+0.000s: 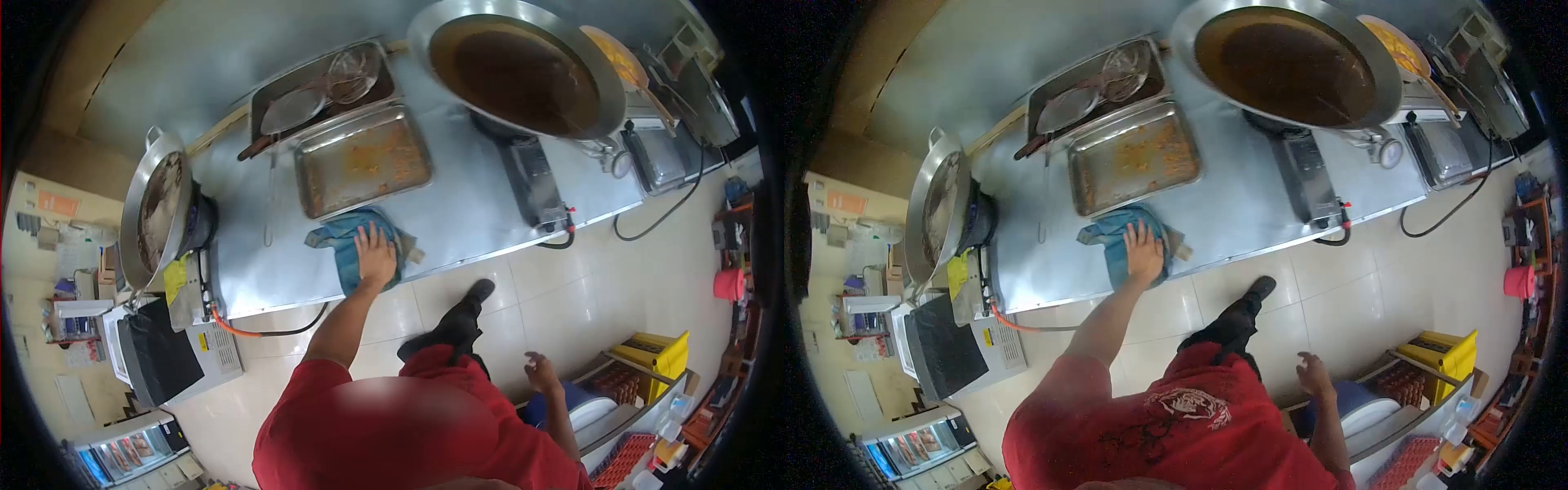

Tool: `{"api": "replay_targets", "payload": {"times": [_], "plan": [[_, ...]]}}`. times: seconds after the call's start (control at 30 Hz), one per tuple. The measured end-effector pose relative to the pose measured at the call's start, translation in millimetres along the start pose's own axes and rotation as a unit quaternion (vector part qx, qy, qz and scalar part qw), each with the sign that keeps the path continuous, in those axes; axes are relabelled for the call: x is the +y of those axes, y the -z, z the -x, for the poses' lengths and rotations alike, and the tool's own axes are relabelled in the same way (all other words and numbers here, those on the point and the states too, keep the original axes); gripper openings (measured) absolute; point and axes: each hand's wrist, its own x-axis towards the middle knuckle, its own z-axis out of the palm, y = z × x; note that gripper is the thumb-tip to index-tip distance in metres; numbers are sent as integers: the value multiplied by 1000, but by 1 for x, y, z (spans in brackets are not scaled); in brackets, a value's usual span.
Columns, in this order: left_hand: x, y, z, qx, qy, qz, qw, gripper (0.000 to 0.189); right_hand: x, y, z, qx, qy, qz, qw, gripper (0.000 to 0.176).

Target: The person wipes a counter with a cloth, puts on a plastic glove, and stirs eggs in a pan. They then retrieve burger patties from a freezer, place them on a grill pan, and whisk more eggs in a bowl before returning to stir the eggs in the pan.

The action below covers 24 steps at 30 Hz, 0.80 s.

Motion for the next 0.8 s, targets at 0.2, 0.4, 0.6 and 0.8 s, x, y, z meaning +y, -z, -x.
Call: {"api": "replay_targets", "payload": {"times": [0.2, 0.4, 0.6, 0.8], "plan": [[185, -20, 5, -47, -263, 137, 954, 49, 60, 106, -24, 82, -57, -34, 994, 44], [379, 39, 18, -244, -266, 467, 807, 36, 74, 207, -7, 292, -79, -162, 939, 41], [576, 44, 9, -354, -119, 621, 689, 37, 174, 229, 13, 326, -131, -206, 913, 39], [762, 11, 26, -379, -193, 620, 659, 39, 297, 266, 40, 329, -200, -256, 887, 40]]}}
